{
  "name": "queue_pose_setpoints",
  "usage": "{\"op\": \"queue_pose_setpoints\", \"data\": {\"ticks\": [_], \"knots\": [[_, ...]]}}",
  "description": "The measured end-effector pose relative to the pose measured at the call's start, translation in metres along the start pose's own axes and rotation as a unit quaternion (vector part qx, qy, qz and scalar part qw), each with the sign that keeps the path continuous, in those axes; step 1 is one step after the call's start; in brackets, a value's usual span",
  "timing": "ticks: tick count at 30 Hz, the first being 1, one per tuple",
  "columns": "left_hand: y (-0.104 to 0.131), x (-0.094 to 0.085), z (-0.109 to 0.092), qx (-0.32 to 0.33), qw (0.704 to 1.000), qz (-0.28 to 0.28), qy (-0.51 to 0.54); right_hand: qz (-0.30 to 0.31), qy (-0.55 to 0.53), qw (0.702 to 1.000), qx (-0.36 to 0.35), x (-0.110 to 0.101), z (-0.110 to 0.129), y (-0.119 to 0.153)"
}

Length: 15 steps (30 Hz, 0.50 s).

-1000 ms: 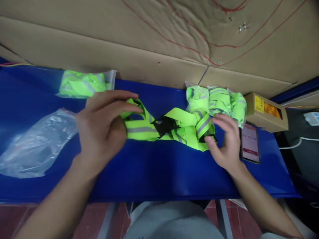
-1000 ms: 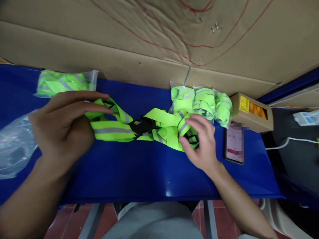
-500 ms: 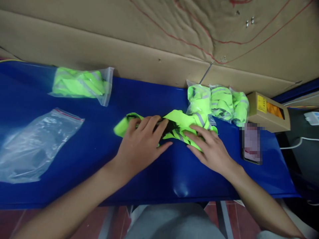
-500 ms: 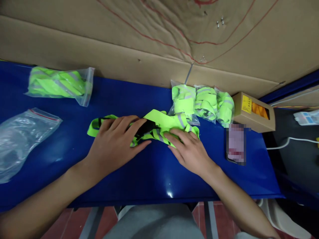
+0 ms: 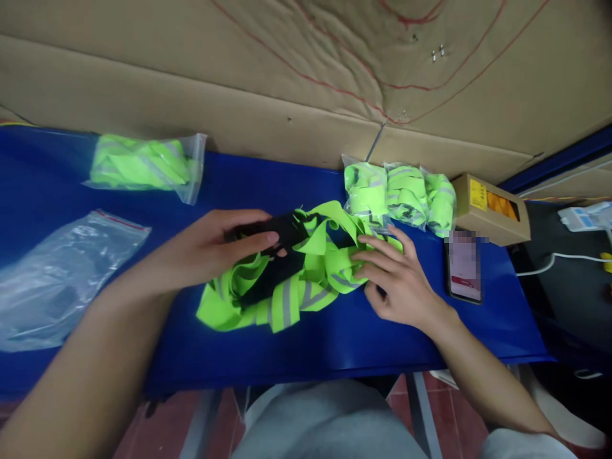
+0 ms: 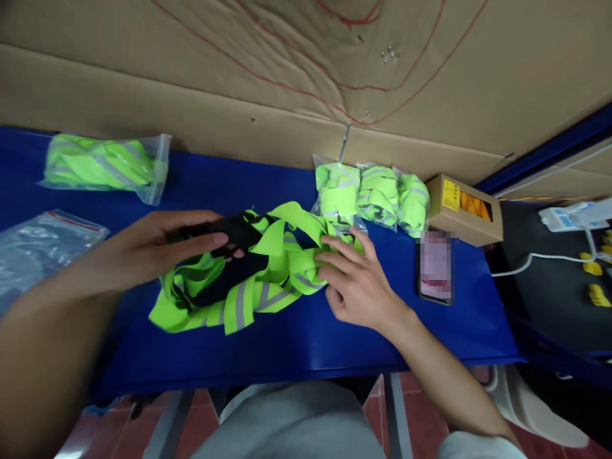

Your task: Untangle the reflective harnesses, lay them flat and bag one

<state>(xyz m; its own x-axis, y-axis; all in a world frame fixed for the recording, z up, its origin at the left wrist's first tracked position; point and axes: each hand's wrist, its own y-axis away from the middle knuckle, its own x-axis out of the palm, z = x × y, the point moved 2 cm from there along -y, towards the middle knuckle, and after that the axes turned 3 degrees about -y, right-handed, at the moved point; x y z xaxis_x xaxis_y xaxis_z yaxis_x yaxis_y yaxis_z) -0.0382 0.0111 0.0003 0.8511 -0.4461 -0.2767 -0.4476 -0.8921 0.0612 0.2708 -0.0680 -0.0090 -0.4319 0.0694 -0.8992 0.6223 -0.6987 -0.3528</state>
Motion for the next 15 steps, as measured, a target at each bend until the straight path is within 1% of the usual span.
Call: {"op": "queue_pose_setpoints", "data": {"ticks": [2, 3, 5, 6, 8, 10, 12, 15], "knots": [[0.0, 0.006, -0.002, 0.008, 0.999, 0.022, 0.047, -0.02, 0.009, 1.0, -0.021, -0.001, 0.009, 0.0], [0.0, 0.012, -0.002, 0.014, 0.997, 0.041, 0.066, -0.034, 0.013, 0.999, -0.037, 0.0, 0.015, 0.0], [0.001, 0.023, -0.001, 0.025, 0.991, 0.061, 0.12, -0.051, 0.009, 0.995, -0.08, 0.005, 0.027, 0.0], [0.002, 0.029, 0.0, 0.024, 0.986, 0.081, 0.142, -0.047, 0.0, 0.994, -0.099, 0.009, 0.031, 0.0], [0.006, 0.037, 0.001, 0.017, 0.976, 0.128, 0.174, -0.01, -0.015, 0.993, -0.117, 0.018, 0.037, -0.002], [0.008, 0.04, 0.0, 0.011, 0.967, 0.151, 0.206, 0.031, -0.022, 0.994, -0.103, 0.024, 0.037, -0.003], [0.009, 0.036, -0.002, 0.014, 0.957, 0.135, 0.255, 0.036, -0.039, 0.996, -0.074, 0.024, 0.033, -0.004], [0.006, 0.026, -0.006, 0.041, 0.946, 0.057, 0.316, 0.002, -0.056, 0.997, -0.05, 0.013, 0.026, -0.004]]}}
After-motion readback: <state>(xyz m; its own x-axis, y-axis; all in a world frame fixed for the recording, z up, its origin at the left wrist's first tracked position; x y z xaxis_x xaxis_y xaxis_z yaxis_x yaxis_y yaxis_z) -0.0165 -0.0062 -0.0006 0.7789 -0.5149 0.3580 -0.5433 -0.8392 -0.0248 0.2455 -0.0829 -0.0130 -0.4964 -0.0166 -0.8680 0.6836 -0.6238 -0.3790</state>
